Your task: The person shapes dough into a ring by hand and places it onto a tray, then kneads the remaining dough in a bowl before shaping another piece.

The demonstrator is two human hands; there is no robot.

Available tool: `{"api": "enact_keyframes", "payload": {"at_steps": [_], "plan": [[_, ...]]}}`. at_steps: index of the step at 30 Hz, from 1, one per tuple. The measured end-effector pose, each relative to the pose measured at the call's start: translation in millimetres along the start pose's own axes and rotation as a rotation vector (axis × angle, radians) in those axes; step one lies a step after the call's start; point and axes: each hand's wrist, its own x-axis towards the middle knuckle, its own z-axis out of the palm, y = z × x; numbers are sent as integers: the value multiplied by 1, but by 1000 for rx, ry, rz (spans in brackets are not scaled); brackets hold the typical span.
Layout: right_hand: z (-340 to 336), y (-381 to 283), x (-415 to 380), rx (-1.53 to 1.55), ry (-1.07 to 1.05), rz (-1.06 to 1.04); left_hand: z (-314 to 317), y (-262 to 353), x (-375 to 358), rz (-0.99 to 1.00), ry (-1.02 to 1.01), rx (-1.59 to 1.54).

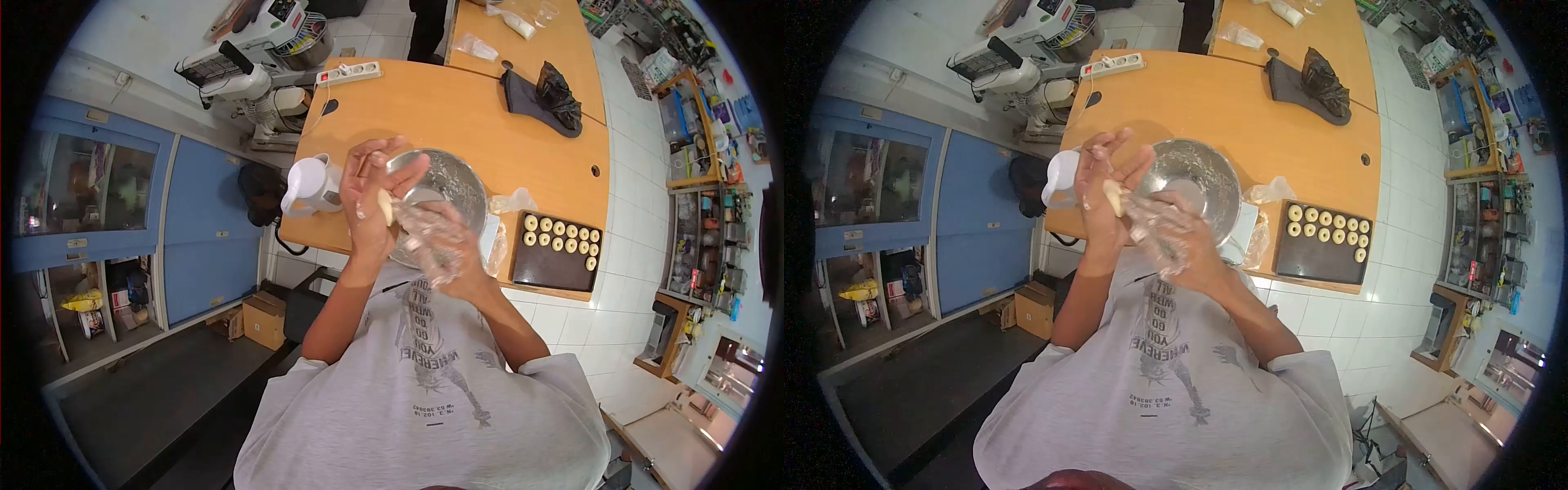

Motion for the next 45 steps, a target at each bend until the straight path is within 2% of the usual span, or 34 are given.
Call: {"api": "enact_keyframes", "payload": {"at_steps": [1,3,4,5,7,8,10,11,13,15,17,19,21,26,29,30,32,33,34,35,37,39,41,43,45], "plan": [[-3,-3,4,0,0,0,1,0,-1,0,0,0],[-15,-15,16,64,293,131,9,-6,-7,33,-72,132],[-14,-15,27,47,340,51,13,-10,-12,68,-73,286],[-6,-8,38,45,344,56,18,-15,-16,63,-75,286],[12,6,54,43,400,-67,27,-26,-22,215,-101,512],[12,8,56,39,407,-67,30,-31,-26,52,-105,382],[11,12,60,-61,292,81,38,-24,-28,34,-134,291],[9,8,60,-60,291,82,44,-17,-31,12,-149,203],[5,-4,60,-97,277,32,49,-6,-34,23,-195,214],[8,-5,54,-90,268,-32,51,-2,-32,72,-257,31],[19,5,44,-39,250,-114,56,3,-28,38,-202,-49],[27,7,31,14,224,-172,49,2,-17,107,-238,6],[32,-1,16,89,204,-115,43,-3,-12,135,-226,42],[34,-5,18,210,246,-1,38,-11,-22,275,-360,494],[17,-8,40,292,280,90,44,-5,-37,293,-455,599],[15,-3,43,300,280,87,44,-6,-39,303,-473,508],[21,10,40,284,256,8,45,5,-31,314,-435,532],[26,15,37,248,238,-84,46,9,-27,321,-400,554],[28,18,40,101,201,-274,45,3,-25,232,-250,443],[30,14,35,100,201,-278,44,0,-20,235,-253,442],[35,-1,23,173,187,-23,46,-2,-11,275,-199,349],[39,4,23,180,215,-54,33,-13,-8,291,-228,306],[28,-6,35,252,244,45,14,-28,-7,563,-424,735],[16,-18,51,322,272,141,16,-36,-17,539,-455,742],[9,-24,58,392,299,239,41,-27,-24,322,-345,406]]}}
